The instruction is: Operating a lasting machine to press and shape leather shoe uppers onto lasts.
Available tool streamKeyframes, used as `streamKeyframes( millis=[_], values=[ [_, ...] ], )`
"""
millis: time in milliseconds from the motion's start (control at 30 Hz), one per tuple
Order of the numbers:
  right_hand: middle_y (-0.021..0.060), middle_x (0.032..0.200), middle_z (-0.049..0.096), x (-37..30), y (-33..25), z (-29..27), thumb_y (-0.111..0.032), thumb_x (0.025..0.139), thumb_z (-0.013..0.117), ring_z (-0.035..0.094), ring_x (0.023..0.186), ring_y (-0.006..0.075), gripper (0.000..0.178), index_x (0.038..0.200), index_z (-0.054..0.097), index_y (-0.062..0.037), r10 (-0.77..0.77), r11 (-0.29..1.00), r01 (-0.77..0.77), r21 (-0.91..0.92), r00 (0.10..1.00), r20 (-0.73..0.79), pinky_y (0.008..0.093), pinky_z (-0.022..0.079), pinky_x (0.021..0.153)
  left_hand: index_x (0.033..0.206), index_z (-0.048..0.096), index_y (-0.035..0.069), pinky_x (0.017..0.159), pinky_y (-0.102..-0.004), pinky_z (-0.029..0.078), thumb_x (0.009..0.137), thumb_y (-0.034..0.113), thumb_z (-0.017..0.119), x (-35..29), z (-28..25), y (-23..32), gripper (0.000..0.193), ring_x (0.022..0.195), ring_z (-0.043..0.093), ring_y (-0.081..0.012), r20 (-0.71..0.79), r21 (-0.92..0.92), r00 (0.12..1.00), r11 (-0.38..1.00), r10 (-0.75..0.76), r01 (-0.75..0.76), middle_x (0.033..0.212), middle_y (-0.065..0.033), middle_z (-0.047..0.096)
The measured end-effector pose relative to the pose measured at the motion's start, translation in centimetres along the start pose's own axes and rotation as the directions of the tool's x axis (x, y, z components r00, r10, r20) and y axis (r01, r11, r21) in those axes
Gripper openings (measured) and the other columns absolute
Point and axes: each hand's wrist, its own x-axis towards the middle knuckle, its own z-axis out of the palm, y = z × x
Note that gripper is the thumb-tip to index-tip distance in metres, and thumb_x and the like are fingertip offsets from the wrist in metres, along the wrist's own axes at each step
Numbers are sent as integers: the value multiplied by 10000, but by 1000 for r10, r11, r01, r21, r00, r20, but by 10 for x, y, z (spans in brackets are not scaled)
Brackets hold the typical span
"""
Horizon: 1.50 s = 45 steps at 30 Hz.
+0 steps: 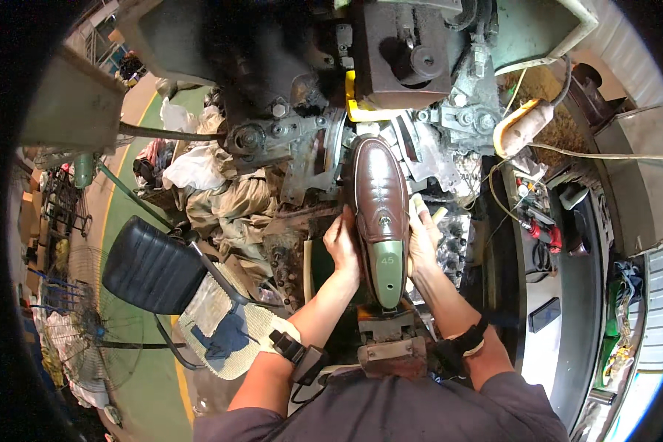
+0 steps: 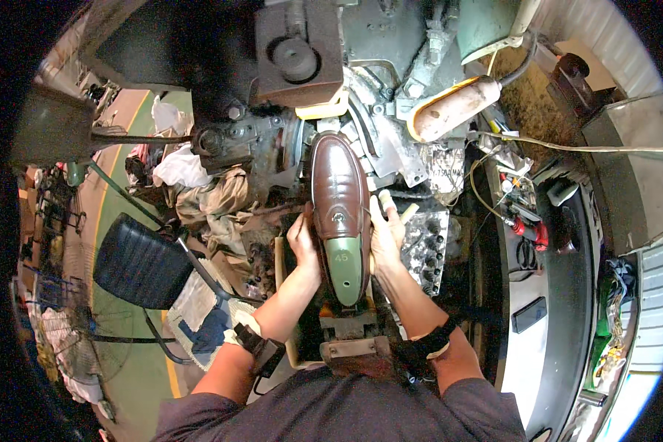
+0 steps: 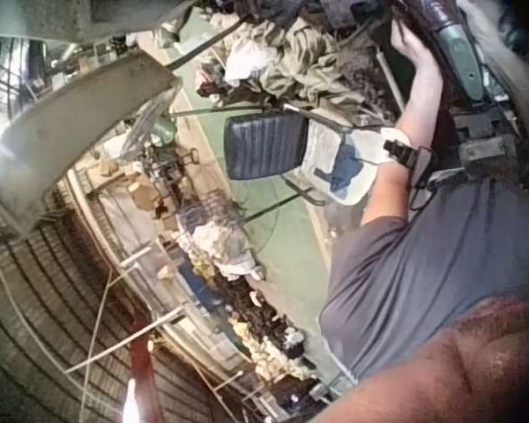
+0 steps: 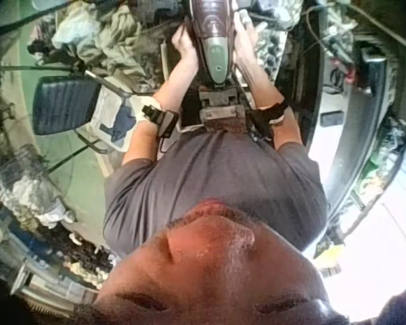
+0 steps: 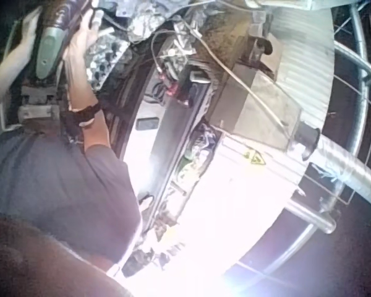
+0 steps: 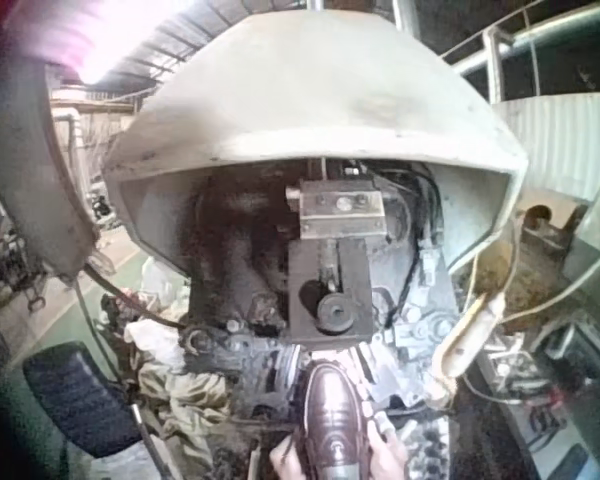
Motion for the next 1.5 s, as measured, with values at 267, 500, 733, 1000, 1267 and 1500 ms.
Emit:
streamKeyframes(
  millis=[267, 500, 733, 1000, 1267, 1500],
  values=[
    [190, 1162, 684, -69, -93, -58, -191, 1047, 573, 725, 842, 228, 723, 1622, 154, -64, -68, 760, 33, -649, 997, -30, 326, 616, 752, 1356, 580, -28, 1094, -381, 425, 1022, 156, 559, 4, -167, 31, 381, 1268, 567, -258, 174, 686, 857, 564, 485, -459, 1361, -162, 610],
    [196, 1094, 689, -133, -145, -139, -156, 1019, 599, 718, 755, 237, 555, 1511, 370, -43, -267, 722, -22, -691, 913, -308, 389, 617, 683, 1461, 442, -6, 1227, -478, 232, 993, 174, 563, 27, -239, -39, 516, 1501, 264, -420, 492, 797, 812, 213, 314, -565, 1592, -240, 334],
    [166, 1075, 701, -130, -144, -129, -136, 1013, 600, 716, 752, 220, 674, 1591, 267, -39, -290, 693, -43, -720, 897, -333, 364, 615, 686, 1340, 540, -45, 1180, -469, 309, 996, 181, 598, 18, -261, -17, 416, 1432, 384, -416, 226, 790, 806, 381, 547, -480, 1566, -244, 377],
    [114, 1065, 713, -117, -103, -92, -226, 1020, 642, 708, 832, 185, 738, 1583, 237, 26, -124, 492, 2, -871, 990, -68, 342, 599, 782, 1297, 569, -52, 1135, -420, 392, 946, 29, 628, -14, -147, 51, 366, 1306, 548, -347, 398, 528, 675, 447, 620, -722, 1388, -210, 583],
    [64, 868, 713, -120, -75, -115, -220, 997, 682, 643, 774, 99, 346, 1207, 640, 52, -224, 118, 79, -990, 973, 51, 273, 516, 674, 1173, 638, -32, 1137, -481, 418, 881, 43, 674, -82, -30, 89, 304, 1311, 561, -406, 748, 59, 399, 545, 531, -836, 1320, -225, 632],
    [51, 832, 723, -118, -68, -87, -209, 999, 672, 673, 702, 92, 262, 1081, 716, 36, -418, -6, 99, -995, 904, 92, 245, 524, 604, 1112, 702, -2, 1133, -534, 397, 821, 47, 698, -82, -10, 86, 296, 1323, 525, -404, 724, 76, 309, 374, 616, -924, 1324, -188, 628]
  ],
)
